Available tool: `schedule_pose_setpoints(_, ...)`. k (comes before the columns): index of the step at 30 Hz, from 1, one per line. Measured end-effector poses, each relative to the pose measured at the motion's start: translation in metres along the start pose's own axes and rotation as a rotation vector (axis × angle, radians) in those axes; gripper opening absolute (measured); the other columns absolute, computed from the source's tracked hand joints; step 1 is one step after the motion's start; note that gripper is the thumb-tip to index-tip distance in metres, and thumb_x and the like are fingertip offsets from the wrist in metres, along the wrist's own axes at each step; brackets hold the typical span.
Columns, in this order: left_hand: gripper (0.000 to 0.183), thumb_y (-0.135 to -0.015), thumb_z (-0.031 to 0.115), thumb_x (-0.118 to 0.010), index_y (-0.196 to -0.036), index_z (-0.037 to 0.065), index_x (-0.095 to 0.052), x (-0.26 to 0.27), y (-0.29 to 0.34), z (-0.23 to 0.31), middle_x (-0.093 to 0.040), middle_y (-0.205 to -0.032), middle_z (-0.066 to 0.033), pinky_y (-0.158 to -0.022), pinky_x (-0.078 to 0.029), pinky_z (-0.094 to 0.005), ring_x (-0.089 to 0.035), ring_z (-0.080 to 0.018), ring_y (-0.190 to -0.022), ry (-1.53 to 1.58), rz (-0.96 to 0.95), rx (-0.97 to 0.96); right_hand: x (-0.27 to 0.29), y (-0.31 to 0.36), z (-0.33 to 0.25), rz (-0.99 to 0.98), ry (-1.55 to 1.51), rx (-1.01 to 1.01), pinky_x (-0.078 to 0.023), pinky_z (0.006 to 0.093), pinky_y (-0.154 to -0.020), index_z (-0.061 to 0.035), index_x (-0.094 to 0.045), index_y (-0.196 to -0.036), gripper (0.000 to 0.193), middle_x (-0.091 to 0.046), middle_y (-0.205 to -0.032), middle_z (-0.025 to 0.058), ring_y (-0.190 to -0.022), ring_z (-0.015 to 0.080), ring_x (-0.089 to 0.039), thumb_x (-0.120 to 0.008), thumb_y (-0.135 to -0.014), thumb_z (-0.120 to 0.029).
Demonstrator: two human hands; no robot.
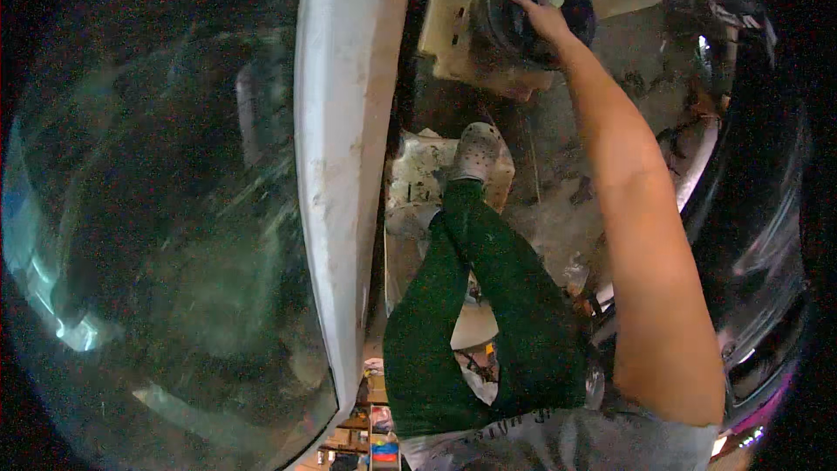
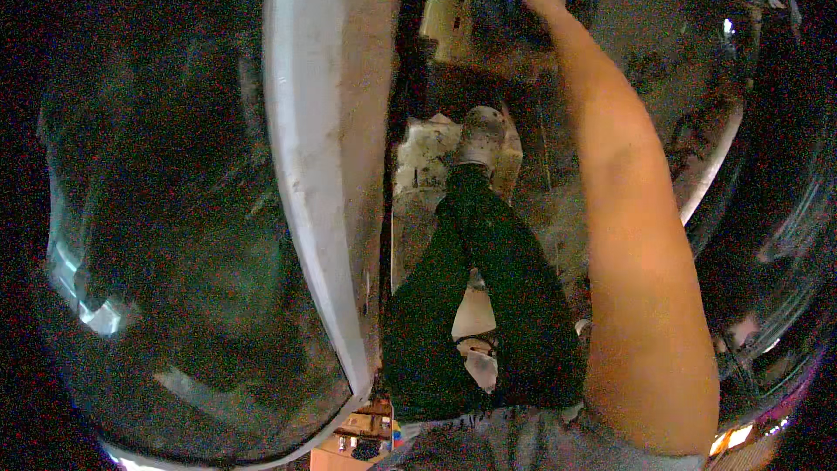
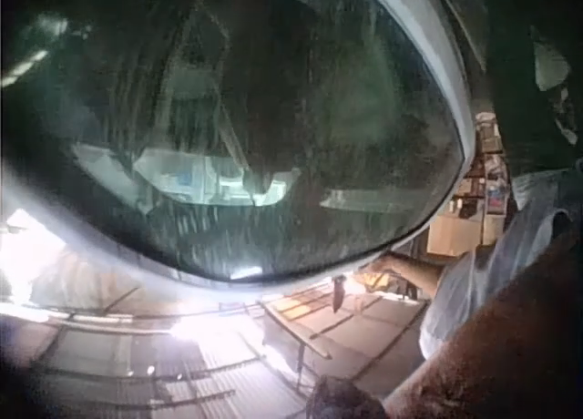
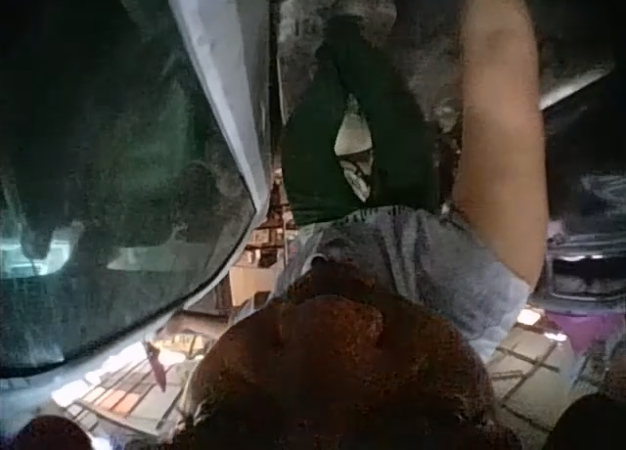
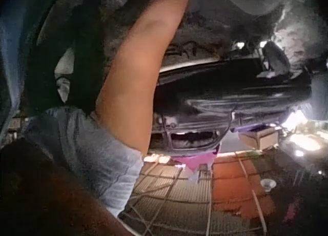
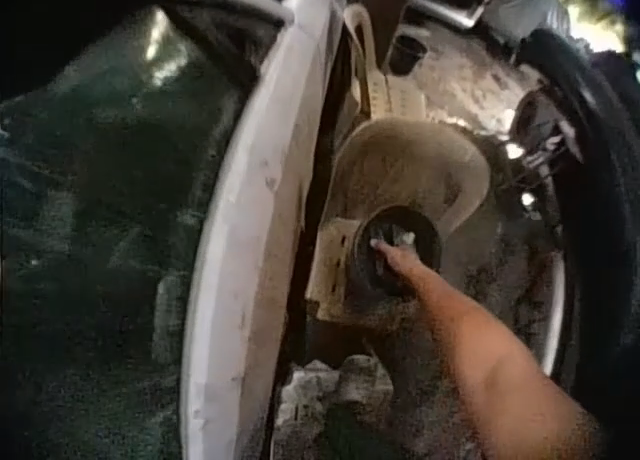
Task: Sanding the roof of a car using a sanding block and water.
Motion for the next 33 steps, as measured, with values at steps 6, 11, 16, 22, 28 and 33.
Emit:
schedule_pose_setpoints(6,0.038,-0.098,0.038,-0.06,-0.088,0.002,-0.056,-0.003,-0.028,0.04,-0.058,-0.088,-0.0165,-0.068,-0.048,-0.0452,-0.057,-0.0347,-0.077,-0.025,0.121,-0.135,-0.052,-0.06,0.038,-0.625,-0.127,0.258,-0.05,0.0446,-0.1,-0.0012,-0.057,-0.139,0.076,-0.064,-0.131,0.0223,-0.117,0.0379,-0.063,-0.061,-0.091,-0.059)
schedule_pose_setpoints(11,0.047,-0.099,0.047,-0.06,-0.083,0.003,-0.054,0.0,-0.033,0.044,-0.055,-0.083,-0.0159,-0.061,-0.046,-0.0443,-0.055,-0.0334,-0.071,-0.01,0.218,-0.205,-0.028,-0.015,0.008,-0.391,-0.129,-0.169,-0.051,0.0467,-0.098,-0.0064,-0.054,-0.143,0.077,-0.064,-0.132,0.0167,-0.114,0.0337,-0.065,-0.065,-0.089,-0.061)
schedule_pose_setpoints(16,0.053,-0.1,0.051,-0.059,-0.079,0.003,-0.052,0.003,-0.014,0.009,-0.052,-0.073,-0.0117,-0.053,-0.043,-0.0412,-0.052,-0.0291,-0.061,0.0,0.297,-0.131,0.067,0.075,-0.021,-0.446,-0.834,-0.251,-0.05,0.0482,-0.1,-0.0113,-0.055,-0.142,0.08,-0.063,-0.135,0.0121,-0.119,0.0296,-0.062,-0.068,-0.085,-0.066)
schedule_pose_setpoints(22,0.031,-0.097,0.033,-0.058,-0.093,0.002,-0.056,-0.029,0.032,-0.056,-0.057,-0.088,-0.0122,-0.072,-0.046,-0.0436,-0.056,-0.0314,-0.078,-0.076,0.222,-0.028,0.187,0.215,-0.075,-0.235,-1.235,-0.063,-0.054,0.0478,-0.093,-0.012,-0.06,-0.13,0.06,-0.07,-0.119,0.0082,-0.107,0.025,-0.067,-0.06,-0.093,-0.059)
schedule_pose_setpoints(28,0.022,-0.099,0.015,-0.049,-0.11,-0.001,-0.06,-0.036,0.06,-0.032,-0.062,-0.106,-0.0207,-0.093,-0.05,-0.055,-0.06,-0.0411,-0.104,0.21,0.286,0.045,0.296,0.389,-0.212,-0.409,-1.339,0.342,-0.051,0.0416,-0.098,-0.0089,-0.056,-0.135,0.055,-0.066,-0.123,0.0068,-0.111,0.0227,-0.064,-0.06,-0.098,-0.049)
schedule_pose_setpoints(33,0.016,-0.099,0.015,-0.052,-0.097,0.001,-0.058,-0.007,0.035,0.013,-0.056,-0.097,-0.014,-0.09,-0.044,-0.0429,-0.054,-0.0312,-0.095,0.805,0.204,0.738,0.263,0.547,-0.362,-0.683,-1.179,0.643,-0.054,0.0367,-0.094,-0.0053,-0.054,-0.137,0.058,-0.065,-0.124,0.0087,-0.111,0.0196,-0.064,-0.06,-0.099,-0.048)
Point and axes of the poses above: each hand's wrist, its own y-axis away from the middle knuckle, its own x-axis out of the back of the hand, z = x × y, the point moved 1 cm from there along -y, towards the middle knuckle
